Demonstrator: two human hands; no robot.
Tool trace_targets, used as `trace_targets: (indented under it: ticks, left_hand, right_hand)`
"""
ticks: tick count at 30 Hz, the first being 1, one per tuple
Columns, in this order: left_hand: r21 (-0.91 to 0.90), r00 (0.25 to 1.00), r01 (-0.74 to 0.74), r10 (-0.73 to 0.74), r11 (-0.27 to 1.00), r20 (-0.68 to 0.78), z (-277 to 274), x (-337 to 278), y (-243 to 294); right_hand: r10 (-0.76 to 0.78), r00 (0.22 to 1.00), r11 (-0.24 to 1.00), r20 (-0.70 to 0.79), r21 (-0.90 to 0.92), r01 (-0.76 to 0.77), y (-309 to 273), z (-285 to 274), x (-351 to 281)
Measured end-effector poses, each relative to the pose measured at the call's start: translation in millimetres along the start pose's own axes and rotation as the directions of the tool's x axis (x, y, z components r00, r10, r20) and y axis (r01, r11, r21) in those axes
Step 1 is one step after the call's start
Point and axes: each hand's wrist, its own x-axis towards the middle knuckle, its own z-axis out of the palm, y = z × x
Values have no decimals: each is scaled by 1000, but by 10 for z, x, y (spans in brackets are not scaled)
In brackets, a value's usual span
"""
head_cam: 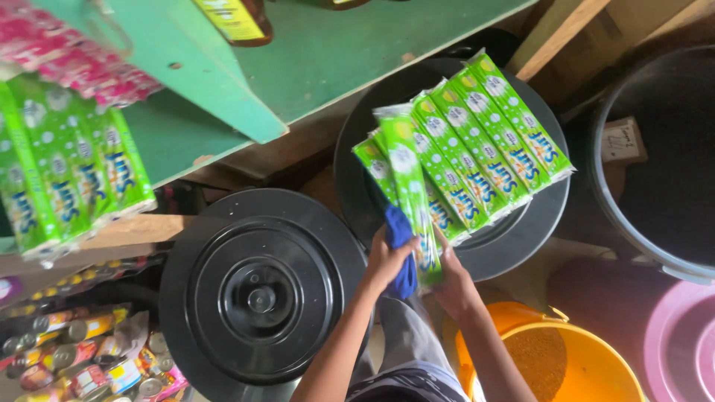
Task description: The recorder is cleaning packs of laundry detergent with a blue cloth in a grocery store.
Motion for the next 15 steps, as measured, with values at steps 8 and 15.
trace_targets:
  ticks: [8,15]
  left_hand:
    - [524,859,-377,500,763,-109,-750,-839,951]
    - [691,703,-678,498,251,508,-884,-2061,1138]
  right_hand:
    - [210,957,927,201,-351,-129,467,134,-349]
    - [111,942,894,315,-446,43,1447,-282,-256]
